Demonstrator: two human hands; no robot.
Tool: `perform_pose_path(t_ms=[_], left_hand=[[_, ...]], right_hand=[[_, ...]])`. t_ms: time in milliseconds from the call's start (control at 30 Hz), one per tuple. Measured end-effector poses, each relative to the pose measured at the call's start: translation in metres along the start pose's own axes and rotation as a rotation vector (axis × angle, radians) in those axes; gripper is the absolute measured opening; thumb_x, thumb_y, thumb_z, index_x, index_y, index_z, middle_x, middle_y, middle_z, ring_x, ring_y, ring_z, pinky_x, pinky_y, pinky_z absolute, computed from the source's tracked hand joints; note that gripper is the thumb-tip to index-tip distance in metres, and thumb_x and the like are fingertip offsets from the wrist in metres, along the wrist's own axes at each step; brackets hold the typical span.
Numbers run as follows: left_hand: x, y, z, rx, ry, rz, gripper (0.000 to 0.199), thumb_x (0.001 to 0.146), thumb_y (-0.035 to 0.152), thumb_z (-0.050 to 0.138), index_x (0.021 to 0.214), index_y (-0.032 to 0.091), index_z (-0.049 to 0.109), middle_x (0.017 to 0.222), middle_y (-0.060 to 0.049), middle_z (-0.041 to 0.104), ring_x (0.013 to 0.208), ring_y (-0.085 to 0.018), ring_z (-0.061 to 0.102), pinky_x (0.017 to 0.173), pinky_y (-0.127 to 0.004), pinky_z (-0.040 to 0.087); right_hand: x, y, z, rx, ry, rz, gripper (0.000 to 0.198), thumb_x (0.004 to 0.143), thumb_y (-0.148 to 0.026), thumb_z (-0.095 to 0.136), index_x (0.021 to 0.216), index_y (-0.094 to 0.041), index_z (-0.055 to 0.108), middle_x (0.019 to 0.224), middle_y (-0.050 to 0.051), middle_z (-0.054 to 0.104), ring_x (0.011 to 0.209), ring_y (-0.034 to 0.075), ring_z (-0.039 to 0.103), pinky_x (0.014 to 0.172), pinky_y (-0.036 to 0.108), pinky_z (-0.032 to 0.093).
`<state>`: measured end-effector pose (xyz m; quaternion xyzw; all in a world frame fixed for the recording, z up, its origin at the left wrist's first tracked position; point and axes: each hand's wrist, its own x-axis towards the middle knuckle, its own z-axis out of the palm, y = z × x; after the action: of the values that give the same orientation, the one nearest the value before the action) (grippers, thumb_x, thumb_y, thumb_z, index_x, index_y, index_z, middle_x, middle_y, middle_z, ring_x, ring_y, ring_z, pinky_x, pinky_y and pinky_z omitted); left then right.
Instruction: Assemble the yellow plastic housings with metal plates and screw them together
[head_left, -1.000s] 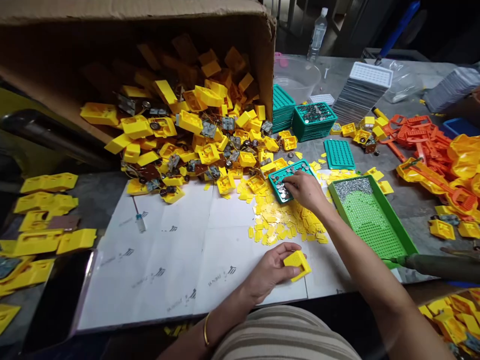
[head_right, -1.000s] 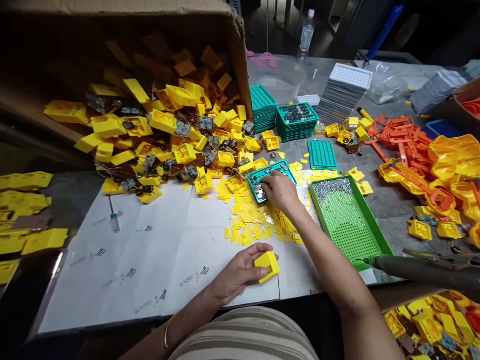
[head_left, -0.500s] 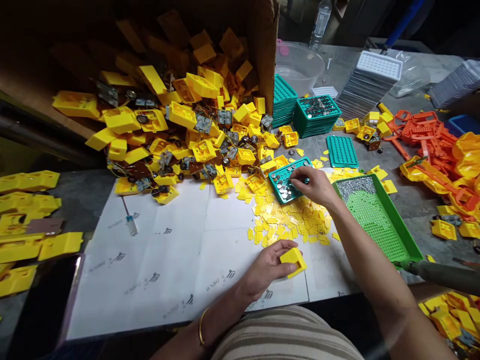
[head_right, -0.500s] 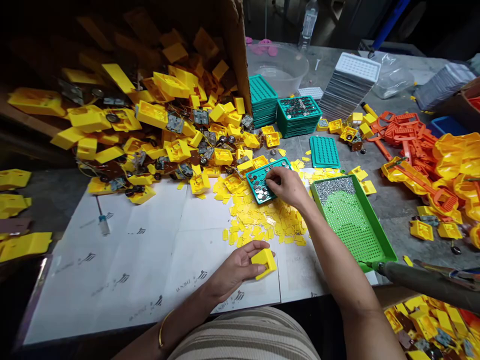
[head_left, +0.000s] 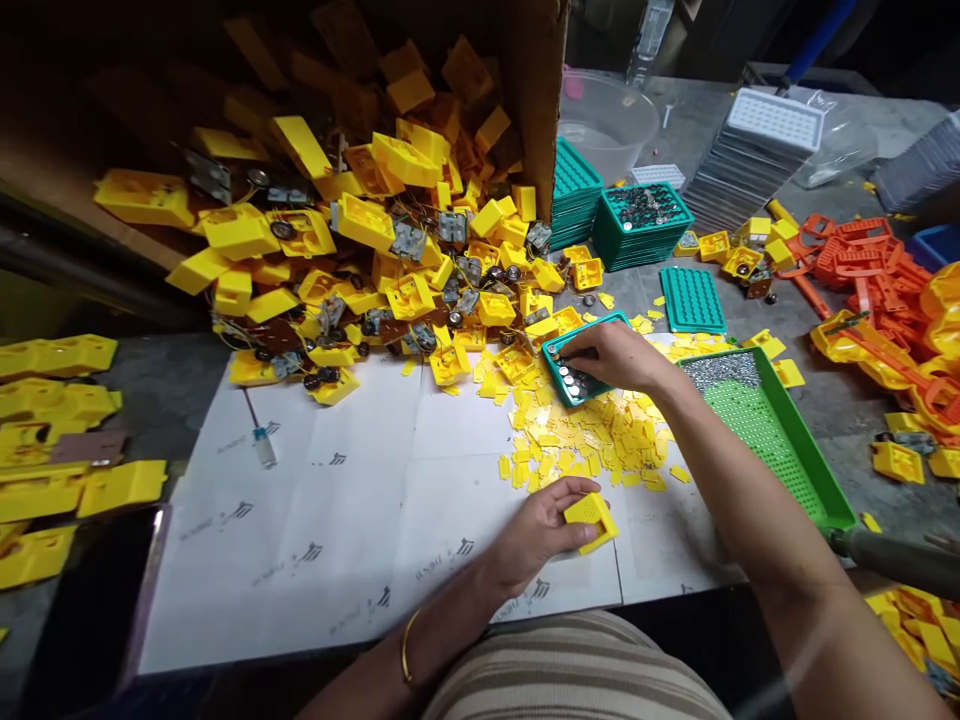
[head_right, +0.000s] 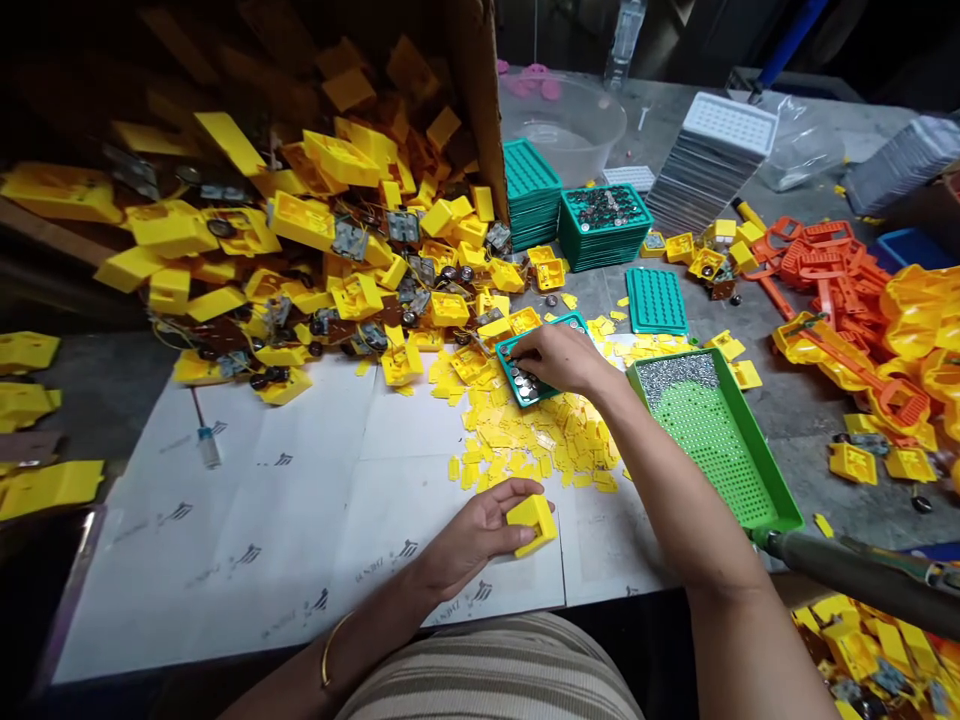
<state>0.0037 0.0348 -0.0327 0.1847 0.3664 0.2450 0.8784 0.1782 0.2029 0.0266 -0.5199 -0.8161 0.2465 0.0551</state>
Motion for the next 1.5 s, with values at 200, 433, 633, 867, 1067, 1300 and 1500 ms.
perform_pose_path(t_ms=[200,433,633,867,1067,1300,1500], left_hand=[[-0.002,0.005,0.0,-0.014,0.041,-0.006,0.048,0.058,0.021,0.087,0.102,0.019,0.066,0.105,-0.005,0.065,0.087,-0.013,0.062,0.083,-0.027,0.047],[-0.006,0.027,0.003,0.05,0.16,0.125,0.047,0.063,0.019,0.083,0.108,0.02,0.07,0.113,-0.005,0.066,0.086,-0.011,0.061,0.084,-0.026,0.045],[0.0,0.046,0.006,-0.026,0.251,0.215,0.044,0.064,0.017,0.081,0.102,0.018,0.059,0.095,-0.002,0.067,0.085,-0.015,0.066,0.085,-0.031,0.049],[0.005,0.051,0.018,-0.006,0.272,0.219,0.043,0.069,0.022,0.077,0.106,0.019,0.055,0.098,-0.001,0.064,0.074,-0.011,0.064,0.076,-0.03,0.053],[0.005,0.039,0.034,-0.062,0.294,0.34,0.037,0.073,0.02,0.071,0.106,0.019,0.055,0.093,0.0,0.063,0.083,-0.011,0.061,0.083,-0.03,0.051],[0.008,0.021,0.037,0.113,0.39,0.519,0.04,0.071,0.023,0.074,0.107,0.022,0.055,0.098,0.0,0.062,0.091,-0.013,0.059,0.083,-0.025,0.05],[0.002,0.02,0.033,0.099,0.284,0.355,0.044,0.073,0.029,0.074,0.111,0.021,0.054,0.11,-0.004,0.062,0.093,-0.016,0.061,0.081,-0.03,0.053]], right_hand=[[0.006,-0.015,-0.008,-0.137,-0.056,0.064,0.015,0.073,-0.016,0.06,0.073,-0.022,0.073,0.07,0.004,0.069,0.06,0.014,0.053,0.053,0.03,0.029],[0.015,-0.004,-0.011,-0.068,-0.074,0.12,0.009,0.066,-0.02,0.066,0.074,-0.021,0.07,0.072,0.001,0.069,0.062,0.013,0.054,0.054,0.028,0.033],[-0.026,-0.017,-0.019,0.368,0.014,0.026,0.009,0.069,-0.019,0.063,0.077,-0.015,0.065,0.067,0.0,0.065,0.062,0.012,0.057,0.058,0.024,0.043],[-0.09,-0.049,0.017,0.294,0.037,-0.016,0.006,0.077,-0.017,0.061,0.083,-0.018,0.062,0.077,0.001,0.066,0.071,0.014,0.06,0.062,0.024,0.039],[-0.103,-0.06,0.036,-0.075,0.164,0.104,0.011,0.088,-0.025,0.053,0.088,-0.018,0.061,0.089,0.007,0.066,0.07,0.018,0.059,0.053,0.027,0.027],[-0.117,-0.071,0.045,-0.199,0.127,0.243,0.019,0.094,-0.027,0.048,0.09,-0.019,0.065,0.088,0.007,0.068,0.064,0.017,0.059,0.049,0.029,0.017],[-0.122,-0.057,0.03,0.091,0.054,0.137,0.011,0.089,-0.025,0.058,0.083,-0.022,0.067,0.086,0.002,0.069,0.074,0.017,0.062,0.057,0.027,0.029]])
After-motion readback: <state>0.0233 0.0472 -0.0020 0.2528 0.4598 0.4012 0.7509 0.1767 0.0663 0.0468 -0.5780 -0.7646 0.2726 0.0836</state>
